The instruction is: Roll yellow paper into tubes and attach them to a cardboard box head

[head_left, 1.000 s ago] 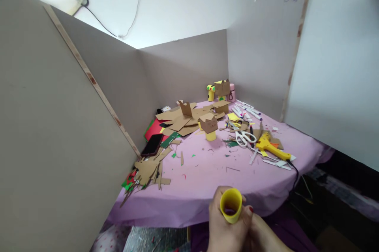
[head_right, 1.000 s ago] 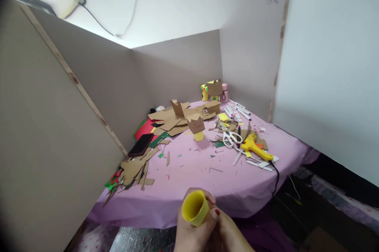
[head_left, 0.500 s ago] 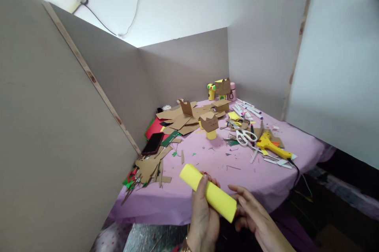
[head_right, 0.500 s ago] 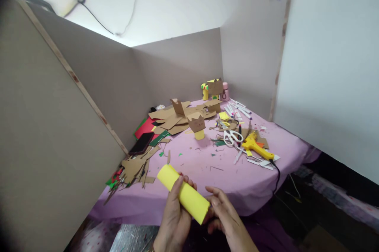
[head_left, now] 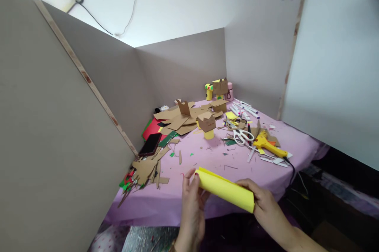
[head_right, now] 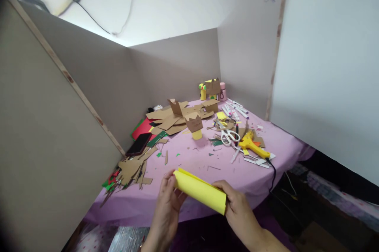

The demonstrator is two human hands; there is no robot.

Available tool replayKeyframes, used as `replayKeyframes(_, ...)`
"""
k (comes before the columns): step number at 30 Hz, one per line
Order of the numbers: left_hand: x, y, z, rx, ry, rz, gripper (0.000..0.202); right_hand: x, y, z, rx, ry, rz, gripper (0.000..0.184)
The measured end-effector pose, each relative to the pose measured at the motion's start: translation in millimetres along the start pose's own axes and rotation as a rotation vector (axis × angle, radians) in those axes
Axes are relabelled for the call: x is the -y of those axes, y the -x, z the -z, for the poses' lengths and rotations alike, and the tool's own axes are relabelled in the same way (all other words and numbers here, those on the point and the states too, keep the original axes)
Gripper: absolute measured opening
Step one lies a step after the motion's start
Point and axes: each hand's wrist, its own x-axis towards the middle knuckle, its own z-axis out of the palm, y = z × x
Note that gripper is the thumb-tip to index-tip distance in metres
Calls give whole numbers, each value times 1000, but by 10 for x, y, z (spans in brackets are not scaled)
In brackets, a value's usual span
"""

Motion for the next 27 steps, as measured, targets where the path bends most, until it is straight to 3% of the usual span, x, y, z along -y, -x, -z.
replayKeyframes(2,-11,-35,59,-26,-170,-78,32,3,-46,64,0,37,11,34)
replayKeyframes(4,-9,-54,93,30,-251,-46,25,15,-100,90,-8,-21,-15,32)
replayKeyframes(6,-21,-74,112,106,-241,-7,22,35,-163,104,-14,-197,-120,29)
replayKeyframes(10,-89,-146,153,179,-87,-24,19,42,-259,164,19,-636,-395,43)
replayKeyframes(15,-88,-215,217,79,70,102,35,-96,-311,158,10,-825,-469,37)
replayKeyframes(18,-74,-221,250,66,27,136,27,-179,-373,94,-54,-822,-448,35)
replayKeyframes(20,-93,-223,282,143,-66,158,28,-205,-432,72,-111,-823,-405,34)
replayKeyframes(23,-129,-232,349,271,-207,248,47,-211,-527,87,-203,-823,-334,33)
replayKeyframes(27,-78,-242,434,555,-238,325,70,-218,-632,129,-314,-817,-268,36)
